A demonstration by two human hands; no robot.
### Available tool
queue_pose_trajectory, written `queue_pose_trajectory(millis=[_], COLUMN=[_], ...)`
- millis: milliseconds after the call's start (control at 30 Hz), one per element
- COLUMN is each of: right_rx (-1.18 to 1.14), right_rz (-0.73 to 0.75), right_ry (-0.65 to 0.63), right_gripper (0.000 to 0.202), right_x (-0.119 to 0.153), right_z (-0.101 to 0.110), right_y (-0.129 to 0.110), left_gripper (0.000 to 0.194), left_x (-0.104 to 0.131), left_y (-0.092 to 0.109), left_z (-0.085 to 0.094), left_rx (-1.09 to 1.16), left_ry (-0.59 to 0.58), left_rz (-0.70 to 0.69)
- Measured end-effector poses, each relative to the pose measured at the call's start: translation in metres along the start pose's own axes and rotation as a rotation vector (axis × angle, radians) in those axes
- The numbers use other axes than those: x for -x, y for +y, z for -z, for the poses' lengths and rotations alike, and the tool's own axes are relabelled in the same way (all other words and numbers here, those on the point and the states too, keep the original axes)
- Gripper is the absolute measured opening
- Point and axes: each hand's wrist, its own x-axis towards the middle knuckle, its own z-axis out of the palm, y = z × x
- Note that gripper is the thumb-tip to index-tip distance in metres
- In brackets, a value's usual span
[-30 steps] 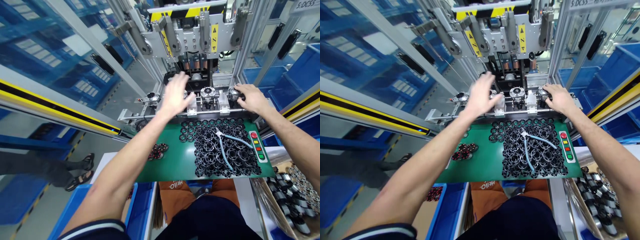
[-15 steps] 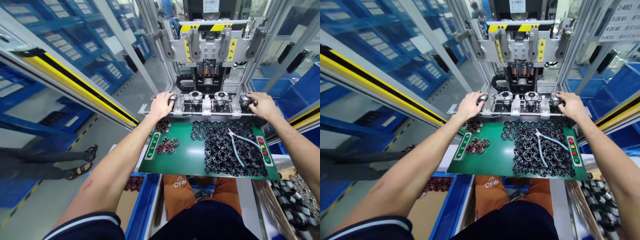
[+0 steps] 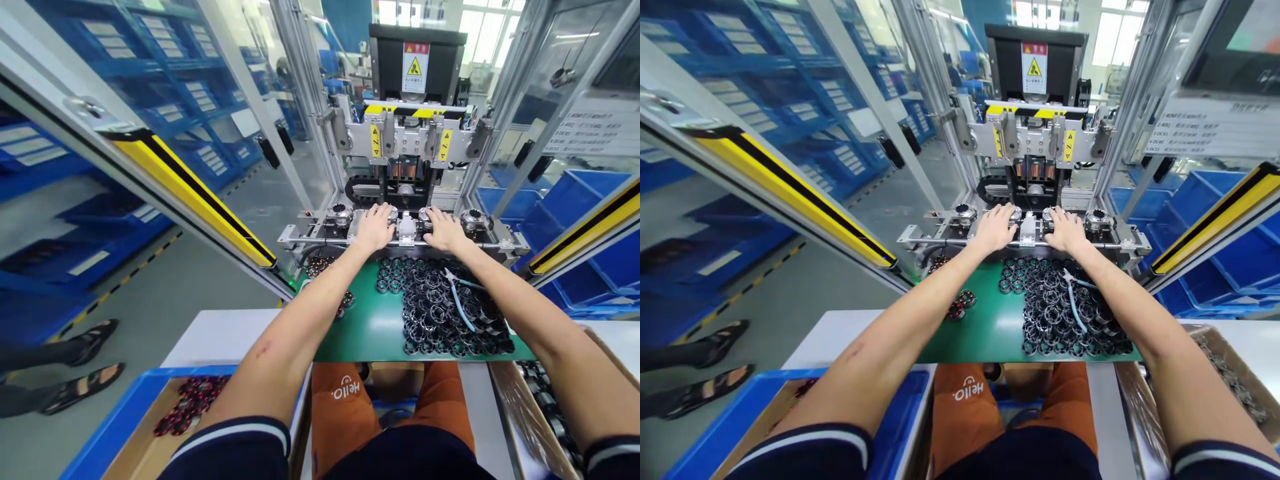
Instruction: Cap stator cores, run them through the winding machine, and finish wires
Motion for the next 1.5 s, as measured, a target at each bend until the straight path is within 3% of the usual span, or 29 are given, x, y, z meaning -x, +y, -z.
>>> queue_pose_trajectory(millis=[133,233,300,367,467,600,700,800,867,933,1033,1167,1267,1400,1500], right_rx=[-0.006,0.010,0.021,0.012,-0.047,-0.196,-0.294,-0.336,-0.356,-0.376,-0.385,-0.372,-0.364,-0.368,-0.375], right_rz=[0.001,-0.086,-0.184,-0.240,-0.209,-0.128,-0.220,-0.418,-0.507,-0.556,-0.581,-0.575,-0.536,-0.446,-0.377], right_ry=[0.009,0.100,0.143,0.125,0.091,0.199,0.365,0.473,0.461,0.429,0.424,0.446,0.450,0.447,0.486], right_gripper=[0.057,0.058,0.059,0.057,0.055,0.062,0.066,0.044,0.041,0.042,0.043,0.046,0.042,0.060,0.049], right_x=[-0.001,0.012,0.028,0.043,0.058,0.097,0.174,0.273,0.328,0.363,0.382,0.379,0.376,0.375,0.383], right_z=[0.024,0.046,0.050,0.049,0.051,0.058,0.035,-0.018,-0.058,-0.091,-0.118,-0.125,-0.123,-0.109,-0.092], right_y=[0.014,0.047,0.071,0.091,0.111,0.127,0.132,0.126,0.118,0.110,0.104,0.105,0.104,0.107,0.102], left_gripper=[0.073,0.081,0.079,0.063,0.047,0.044,0.050,0.049,0.045,0.040,0.036,0.054,0.052,0.035,0.050], left_x=[-0.001,0.024,0.059,0.106,0.187,0.285,0.327,0.336,0.333,0.329,0.320,0.307,0.308,0.327,0.357], left_y=[-0.007,-0.017,-0.031,-0.050,-0.081,-0.106,-0.108,-0.104,-0.104,-0.109,-0.127,-0.152,-0.153,-0.116,-0.060], left_z=[0.018,0.039,0.047,0.050,0.042,0.014,-0.016,-0.040,-0.049,-0.054,-0.062,-0.074,-0.074,-0.059,-0.047], left_rx=[0.048,0.099,0.135,0.161,0.157,0.116,0.117,0.153,0.189,0.233,0.318,0.427,0.470,0.605,0.731], left_ry=[0.019,0.161,0.312,0.451,0.577,0.556,0.450,0.402,0.409,0.428,0.469,0.558,0.704,0.992,1.034], left_rz=[-0.020,-0.053,-0.052,0.000,0.132,0.259,0.290,0.303,0.299,0.278,0.224,0.189,0.208,0.243,0.207])
